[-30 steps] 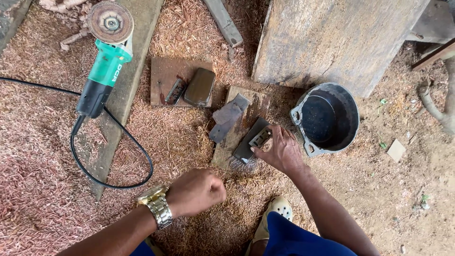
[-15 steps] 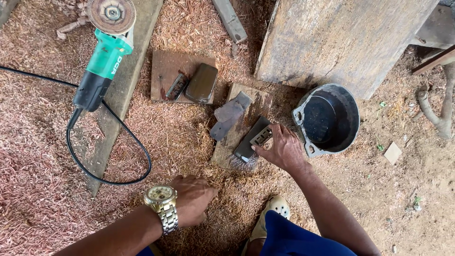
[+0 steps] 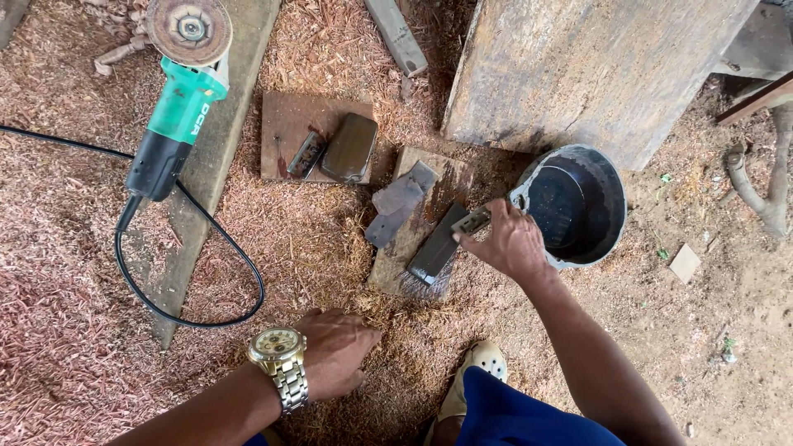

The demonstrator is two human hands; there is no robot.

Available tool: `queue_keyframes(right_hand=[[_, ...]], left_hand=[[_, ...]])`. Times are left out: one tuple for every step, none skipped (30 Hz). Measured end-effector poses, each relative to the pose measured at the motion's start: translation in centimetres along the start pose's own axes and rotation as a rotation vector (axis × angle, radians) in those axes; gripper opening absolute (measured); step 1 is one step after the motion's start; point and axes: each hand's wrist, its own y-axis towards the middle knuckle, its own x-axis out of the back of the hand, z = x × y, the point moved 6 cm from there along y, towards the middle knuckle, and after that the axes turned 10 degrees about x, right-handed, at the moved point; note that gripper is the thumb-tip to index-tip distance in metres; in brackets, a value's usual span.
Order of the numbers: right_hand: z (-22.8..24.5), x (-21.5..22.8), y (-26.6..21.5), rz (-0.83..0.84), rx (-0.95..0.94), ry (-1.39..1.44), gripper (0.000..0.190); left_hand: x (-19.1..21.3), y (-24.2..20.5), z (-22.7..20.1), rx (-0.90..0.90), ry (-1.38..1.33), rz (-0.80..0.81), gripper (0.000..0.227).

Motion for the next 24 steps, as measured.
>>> queue_keyframes(right_hand=[[0.4,-0.6,-0.1,-0.001,-0.001,-0.001,0.102],[1.0,-1.3,-0.2,0.023,0.04,-0.048,0.089],[1.6,-2.1,-0.2,0.047,0.082,-0.096,0.076],[4.5,-0.5,-1.8,0.048,0.083,-0.096,0.076],[7.8,0.7,-3.3,0.121,0.144,-0.059,0.087],[11.2,1.7,-5.0,0.194,0.205,-0.018,0.099],[11.1,0.8,-5.6,0.196,0.205,-0.013,0.099],[11.8,1.0,-6.1,0.009,0.331,-0.044,0.098],[12.5,1.1,-6.9,-0.18,0.455,-0.075,0.097],[11.0,1.4,-5.6,-0.178,0.45,-0.073,0.097],[8.6,1.1,-4.1,-0.085,0.287,-0.037,0.1],[6.0,1.0,-2.7,0.003,0.122,-0.007,0.104],[5.1,2.5,-2.4,0.001,0.117,-0.008,0.104],[3.4,3.6,-2.1,0.037,-0.038,0.124,0.098],[1.9,4.7,-1.9,0.076,-0.192,0.257,0.092],[3.2,4.6,-2.3,0.073,-0.189,0.256,0.092],[4.8,4.2,-2.6,0.131,-0.126,0.178,0.089],[6.4,3.7,-3.1,0.192,-0.065,0.102,0.087],[7.4,2.2,-4.2,0.194,-0.065,0.102,0.087],[10.3,3.0,-5.3,-0.2,0.25,-0.036,0.085],[13.3,3.5,-7.8,-0.605,0.549,-0.179,0.084],[12.6,3.2,-7.2,-0.606,0.546,-0.173,0.084],[11.4,1.2,-5.6,-0.262,0.44,-0.185,0.083],[9.8,-0.9,-4.7,0.081,0.327,-0.195,0.082]], left_hand=[[-0.1,0.0,0.0,0.0,0.001,-0.001,0.032],[-0.2,0.2,0.0,-0.003,-0.004,-0.008,0.03],[-0.2,0.3,0.0,-0.006,-0.008,-0.014,0.029],[0.0,0.3,0.0,-0.006,-0.009,-0.013,0.029],[0.2,0.3,-0.1,-0.009,-0.01,-0.017,0.03],[0.3,0.2,0.0,-0.011,-0.009,-0.016,0.032],[0.0,0.4,0.0,-0.01,-0.008,-0.011,0.032],[-0.1,0.6,-0.1,-0.027,0.006,-0.022,0.033],[-0.3,0.8,-0.1,-0.045,0.02,-0.033,0.034],[-0.4,0.7,-0.1,-0.049,0.023,-0.03,0.034],[-0.5,0.6,0.0,-0.03,0.014,-0.028,0.034],[-0.4,0.6,0.0,-0.011,0.005,-0.031,0.033],[-0.3,0.4,-0.1,-0.014,0.009,-0.033,0.033],[-0.2,0.2,-0.1,-0.012,0.017,-0.022,0.035],[-0.1,0.0,-0.1,-0.01,0.026,-0.011,0.036],[0.0,0.0,-0.1,-0.006,0.025,-0.013,0.036],[0.0,0.0,0.0,-0.001,0.006,-0.013,0.035],[0.0,0.1,0.0,0.002,-0.013,-0.009,0.034],[0.1,0.1,-0.2,0.002,-0.015,-0.007,0.034],[0.2,0.1,-0.3,0.011,-0.01,-0.005,0.035],[0.4,0.1,-0.3,0.021,-0.006,-0.003,0.035],[0.0,0.4,-0.1,0.022,-0.003,0.002,0.035],[-0.3,0.5,0.0,0.001,-0.022,-0.008,0.035],[-0.6,0.8,-0.1,-0.023,-0.043,-0.022,0.034]])
